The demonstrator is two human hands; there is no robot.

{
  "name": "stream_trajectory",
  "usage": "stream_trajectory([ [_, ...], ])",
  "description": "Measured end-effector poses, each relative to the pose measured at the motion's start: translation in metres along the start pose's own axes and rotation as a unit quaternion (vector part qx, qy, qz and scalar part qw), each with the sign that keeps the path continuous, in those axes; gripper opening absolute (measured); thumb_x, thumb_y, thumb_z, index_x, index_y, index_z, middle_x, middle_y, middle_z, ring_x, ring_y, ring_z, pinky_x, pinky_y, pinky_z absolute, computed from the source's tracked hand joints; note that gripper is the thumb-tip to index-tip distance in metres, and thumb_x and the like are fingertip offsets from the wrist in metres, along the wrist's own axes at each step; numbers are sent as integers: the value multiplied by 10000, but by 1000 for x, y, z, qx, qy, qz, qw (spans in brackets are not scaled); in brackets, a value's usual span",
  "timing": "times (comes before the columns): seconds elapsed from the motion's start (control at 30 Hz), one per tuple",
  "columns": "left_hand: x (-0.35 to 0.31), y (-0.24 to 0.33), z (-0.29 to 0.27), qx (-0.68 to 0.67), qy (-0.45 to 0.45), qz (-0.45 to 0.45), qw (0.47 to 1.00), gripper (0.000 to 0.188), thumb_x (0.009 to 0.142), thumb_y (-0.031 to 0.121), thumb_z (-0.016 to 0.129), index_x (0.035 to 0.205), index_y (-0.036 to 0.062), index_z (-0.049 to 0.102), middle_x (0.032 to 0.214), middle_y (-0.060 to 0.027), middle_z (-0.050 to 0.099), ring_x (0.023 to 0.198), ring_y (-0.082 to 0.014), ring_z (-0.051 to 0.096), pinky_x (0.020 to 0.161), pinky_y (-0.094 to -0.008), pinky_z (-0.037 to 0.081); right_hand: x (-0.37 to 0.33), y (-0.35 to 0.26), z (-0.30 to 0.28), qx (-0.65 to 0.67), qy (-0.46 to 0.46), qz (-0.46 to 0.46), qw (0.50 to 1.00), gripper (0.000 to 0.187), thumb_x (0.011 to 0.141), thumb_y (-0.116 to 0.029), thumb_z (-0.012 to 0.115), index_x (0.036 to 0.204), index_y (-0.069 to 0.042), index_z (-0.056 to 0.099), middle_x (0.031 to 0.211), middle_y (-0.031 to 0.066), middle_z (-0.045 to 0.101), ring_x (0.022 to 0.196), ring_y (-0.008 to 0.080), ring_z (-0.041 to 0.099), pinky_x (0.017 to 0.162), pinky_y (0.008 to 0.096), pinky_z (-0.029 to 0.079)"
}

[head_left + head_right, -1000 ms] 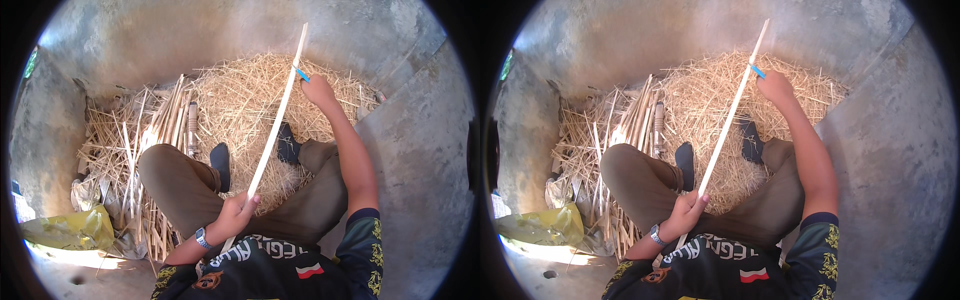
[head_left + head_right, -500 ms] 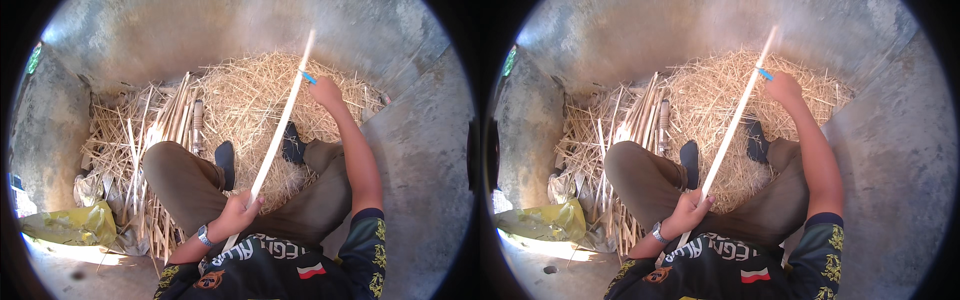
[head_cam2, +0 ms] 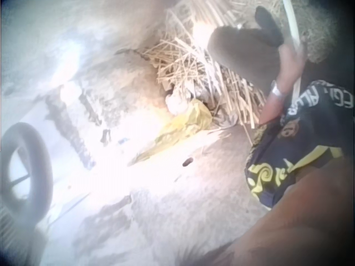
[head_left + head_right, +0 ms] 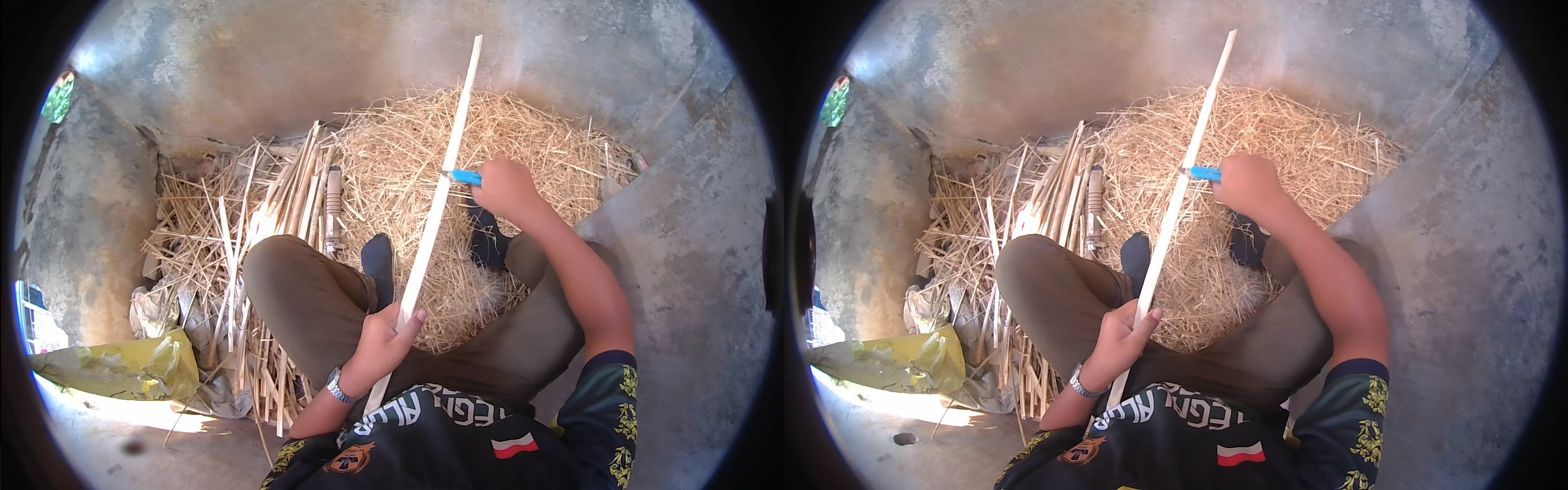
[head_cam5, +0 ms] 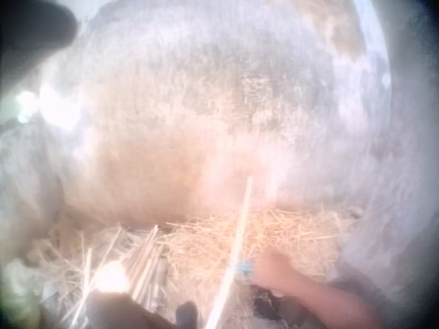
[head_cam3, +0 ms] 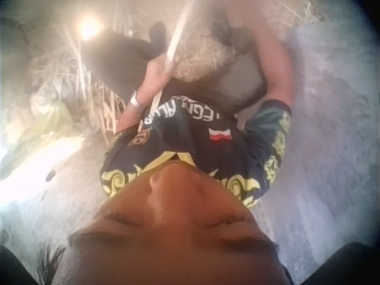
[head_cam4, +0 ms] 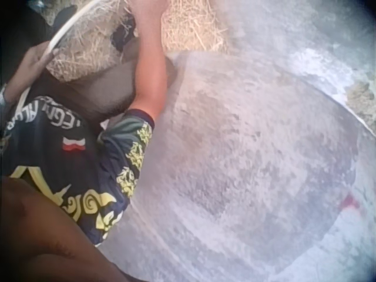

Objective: The person sits on a straw-covered floor and uses a utility knife to strip the outer layer of a long bamboo stick. They then switch to a machete to shave and smooth the surface of the bamboo stick, rotating it to work on different sides.

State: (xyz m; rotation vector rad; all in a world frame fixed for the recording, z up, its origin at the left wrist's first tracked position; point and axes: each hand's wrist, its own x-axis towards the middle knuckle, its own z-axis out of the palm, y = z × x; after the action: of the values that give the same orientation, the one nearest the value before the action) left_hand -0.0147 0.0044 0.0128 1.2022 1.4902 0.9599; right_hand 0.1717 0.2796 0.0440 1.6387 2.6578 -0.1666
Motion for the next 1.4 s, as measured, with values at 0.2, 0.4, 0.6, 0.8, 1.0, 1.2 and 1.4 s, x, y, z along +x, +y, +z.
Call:
stream_trajectory([
  [0.2, -2, -2, 1, 38, 8, 37, 999, 287, 1023, 231, 640, 846, 8, 604, 615, 38, 517, 585, -34, 442, 512, -269, 382, 11, 12, -8, 69, 8, 56, 996, 239, 865, -280, 648, 775, -77, 734, 691, 90, 659, 634, 251, 673, 596, 406, 544],
  [0.4, 2, -2, -1, 85, 23, 43, 995, 271, 1011, 214, 651, 864, -10, 614, 632, -26, 569, 599, -59, 488, 538, -298, 432, 25, 12, 10, 9, 59, 61, 996, 241, 867, -288, 662, 803, -67, 736, 708, 92, 669, 647, 239, 686, 585, 389, 541],
  [0.6, -3, -9, 7, 94, -17, 68, 993, 244, 993, 213, 658, 913, -17, 642, 628, -116, 607, 558, -157, 591, 541, -343, 474, 47, 67, -2, 75, 48, 215, 972, 267, 877, -312, 659, 917, -62, 744, 794, 119, 713, 737, 276, 720, 675, 417, 563],
  [0.8, -1, -6, 9, 75, -29, 58, 995, 268, 997, 232, 653, 907, -20, 650, 630, -94, 623, 552, -139, 595, 535, -346, 471, 36, 67, -15, 44, 59, 189, 979, 290, 887, -302, 634, 949, -46, 755, 841, 159, 727, 798, 313, 732, 703, 451, 568],
  [1.0, 0, -10, -2, 18, 10, 0, 1000, 303, 1028, 259, 640, 862, 5, 625, 646, 55, 521, 612, -27, 450, 529, -261, 378, 4, -9, -15, 42, -15, 73, 996, 263, 891, -270, 624, 884, -39, 750, 806, 147, 710, 745, 295, 721, 671, 440, 565],
  [1.2, -3, -12, 4, 36, -26, 41, 998, 266, 1032, 238, 627, 912, 1, 628, 677, 39, 531, 646, -39, 457, 561, -270, 396, 21, 31, -12, 74, 34, 147, 986, 224, 889, -223, 604, 853, -44, 733, 746, 121, 675, 691, 266, 689, 643, 428, 552],
  [1.4, -2, -12, 10, 47, -49, 65, 996, 260, 1034, 241, 622, 922, 7, 627, 663, 18, 537, 622, -45, 468, 551, -272, 406, 38, 69, -13, 93, 45, 194, 976, 251, 878, -264, 611, 850, -47, 733, 760, 127, 680, 702, 281, 688, 652, 444, 550],
])
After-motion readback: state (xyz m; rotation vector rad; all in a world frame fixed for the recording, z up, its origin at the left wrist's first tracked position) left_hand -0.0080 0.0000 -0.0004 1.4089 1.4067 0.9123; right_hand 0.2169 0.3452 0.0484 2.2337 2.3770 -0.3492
